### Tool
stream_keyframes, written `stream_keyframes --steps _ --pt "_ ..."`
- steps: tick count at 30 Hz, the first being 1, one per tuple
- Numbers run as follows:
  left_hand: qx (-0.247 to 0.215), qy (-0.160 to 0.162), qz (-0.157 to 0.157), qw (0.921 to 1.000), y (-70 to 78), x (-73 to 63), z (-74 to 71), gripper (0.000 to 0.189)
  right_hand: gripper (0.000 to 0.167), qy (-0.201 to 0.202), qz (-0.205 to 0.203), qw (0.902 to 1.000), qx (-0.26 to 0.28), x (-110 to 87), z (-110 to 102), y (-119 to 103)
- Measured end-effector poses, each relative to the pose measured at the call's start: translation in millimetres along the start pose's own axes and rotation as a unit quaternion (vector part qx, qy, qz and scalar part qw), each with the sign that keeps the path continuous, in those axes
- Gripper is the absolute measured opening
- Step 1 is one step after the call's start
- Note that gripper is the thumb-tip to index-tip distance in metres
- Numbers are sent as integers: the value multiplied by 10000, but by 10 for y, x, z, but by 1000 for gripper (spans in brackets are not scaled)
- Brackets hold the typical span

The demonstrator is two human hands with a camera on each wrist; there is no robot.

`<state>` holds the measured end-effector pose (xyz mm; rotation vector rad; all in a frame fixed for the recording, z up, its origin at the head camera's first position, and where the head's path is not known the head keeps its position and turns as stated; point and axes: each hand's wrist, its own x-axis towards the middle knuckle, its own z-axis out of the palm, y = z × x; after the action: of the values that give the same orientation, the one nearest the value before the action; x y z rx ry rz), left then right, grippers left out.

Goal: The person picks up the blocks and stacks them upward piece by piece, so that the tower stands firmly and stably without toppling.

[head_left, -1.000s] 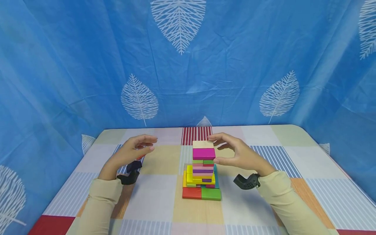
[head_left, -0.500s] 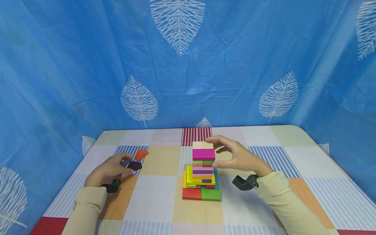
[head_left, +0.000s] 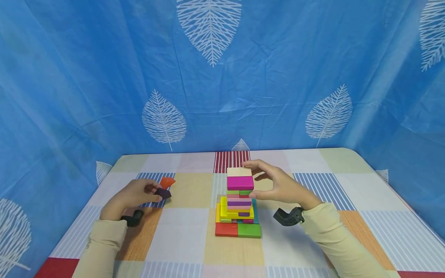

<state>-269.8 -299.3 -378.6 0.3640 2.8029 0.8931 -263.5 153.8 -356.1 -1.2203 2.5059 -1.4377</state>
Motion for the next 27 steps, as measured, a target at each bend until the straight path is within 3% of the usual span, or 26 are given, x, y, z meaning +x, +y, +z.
stream_keyframes --steps 9,19,27 --pt "83 329 1212 9921 423 -24 -11 32 87 301 -38 9993 200 26 121 39" --pt "-35 890 1722 9810 845 -56 24 30 90 435 -70 9982 395 48 242 76" --pt "-159 1011 2101 9723 1015 -31 86 30 89 456 -71 9979 457 62 293 69"
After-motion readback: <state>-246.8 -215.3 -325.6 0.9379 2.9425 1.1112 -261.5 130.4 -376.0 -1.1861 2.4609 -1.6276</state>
